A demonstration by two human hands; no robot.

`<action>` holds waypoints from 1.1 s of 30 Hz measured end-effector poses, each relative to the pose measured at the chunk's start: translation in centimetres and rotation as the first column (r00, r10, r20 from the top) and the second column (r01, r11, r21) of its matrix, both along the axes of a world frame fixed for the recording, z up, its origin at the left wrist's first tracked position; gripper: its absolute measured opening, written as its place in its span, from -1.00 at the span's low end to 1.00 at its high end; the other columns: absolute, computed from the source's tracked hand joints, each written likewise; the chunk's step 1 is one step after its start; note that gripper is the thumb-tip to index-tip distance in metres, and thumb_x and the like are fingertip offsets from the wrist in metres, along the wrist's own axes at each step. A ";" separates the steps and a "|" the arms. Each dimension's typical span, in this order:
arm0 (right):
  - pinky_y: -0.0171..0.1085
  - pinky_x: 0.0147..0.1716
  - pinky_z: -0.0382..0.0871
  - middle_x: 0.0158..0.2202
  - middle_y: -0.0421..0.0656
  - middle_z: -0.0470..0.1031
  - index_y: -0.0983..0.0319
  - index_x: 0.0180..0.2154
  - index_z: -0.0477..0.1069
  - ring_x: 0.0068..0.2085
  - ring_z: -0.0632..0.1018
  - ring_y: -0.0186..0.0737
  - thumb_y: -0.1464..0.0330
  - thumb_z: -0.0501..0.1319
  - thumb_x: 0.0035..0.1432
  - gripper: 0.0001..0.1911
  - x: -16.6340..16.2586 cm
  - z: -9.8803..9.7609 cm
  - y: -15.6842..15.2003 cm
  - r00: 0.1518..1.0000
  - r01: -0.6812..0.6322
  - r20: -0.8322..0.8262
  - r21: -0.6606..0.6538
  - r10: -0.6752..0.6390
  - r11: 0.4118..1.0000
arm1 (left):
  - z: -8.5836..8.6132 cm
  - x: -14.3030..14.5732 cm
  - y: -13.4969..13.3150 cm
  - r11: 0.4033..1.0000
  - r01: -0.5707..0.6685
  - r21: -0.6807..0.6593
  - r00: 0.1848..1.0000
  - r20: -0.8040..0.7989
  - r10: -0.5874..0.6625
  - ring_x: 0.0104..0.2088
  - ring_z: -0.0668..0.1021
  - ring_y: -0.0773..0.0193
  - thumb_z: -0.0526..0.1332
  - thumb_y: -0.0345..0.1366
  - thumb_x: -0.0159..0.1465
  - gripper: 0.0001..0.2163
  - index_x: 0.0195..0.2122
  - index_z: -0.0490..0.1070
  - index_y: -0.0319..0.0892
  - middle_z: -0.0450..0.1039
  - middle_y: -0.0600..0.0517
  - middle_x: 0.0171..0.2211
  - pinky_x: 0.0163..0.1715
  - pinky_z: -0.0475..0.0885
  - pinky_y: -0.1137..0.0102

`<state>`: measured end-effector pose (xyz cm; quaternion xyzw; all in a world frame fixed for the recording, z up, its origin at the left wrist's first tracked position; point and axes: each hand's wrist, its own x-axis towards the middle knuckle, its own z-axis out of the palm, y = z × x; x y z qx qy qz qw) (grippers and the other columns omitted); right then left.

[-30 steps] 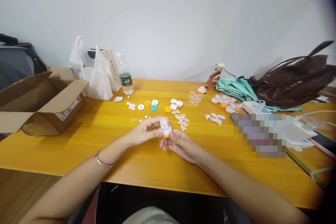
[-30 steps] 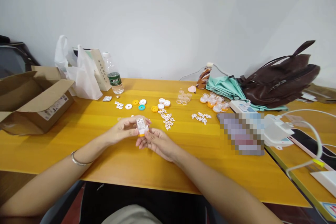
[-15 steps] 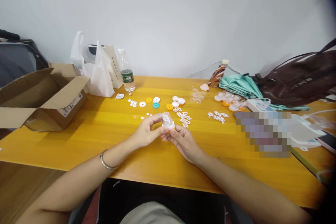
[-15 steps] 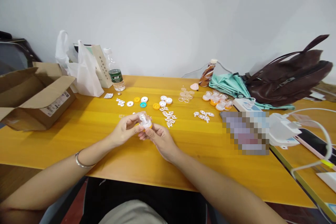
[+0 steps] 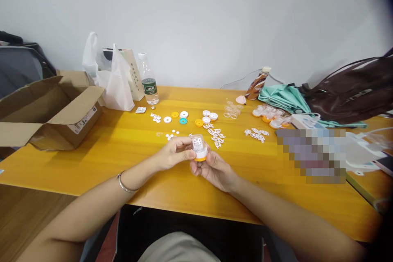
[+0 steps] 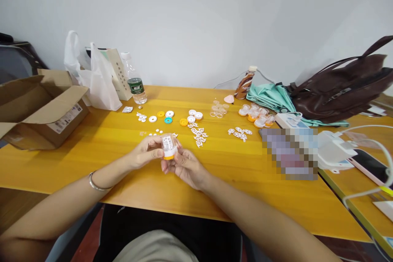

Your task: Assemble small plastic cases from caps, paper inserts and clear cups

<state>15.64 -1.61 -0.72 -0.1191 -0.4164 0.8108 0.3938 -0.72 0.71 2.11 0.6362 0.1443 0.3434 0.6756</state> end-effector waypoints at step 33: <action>-0.29 -0.39 0.25 -0.36 -0.12 0.42 0.24 -0.36 0.31 -0.38 0.42 -0.25 0.14 0.25 -0.10 -0.66 12.2 3.9 8.6 -0.049 0.248 0.446 0.872 -0.894 0.422 | -0.5 -0.3 0.6 0.652 -0.369 0.662 0.831 -0.078 0.550 0.15 0.21 0.15 0.11 -0.33 0.23 -0.62 0.09 0.19 -0.05 0.14 -0.08 0.12 0.14 0.14 0.13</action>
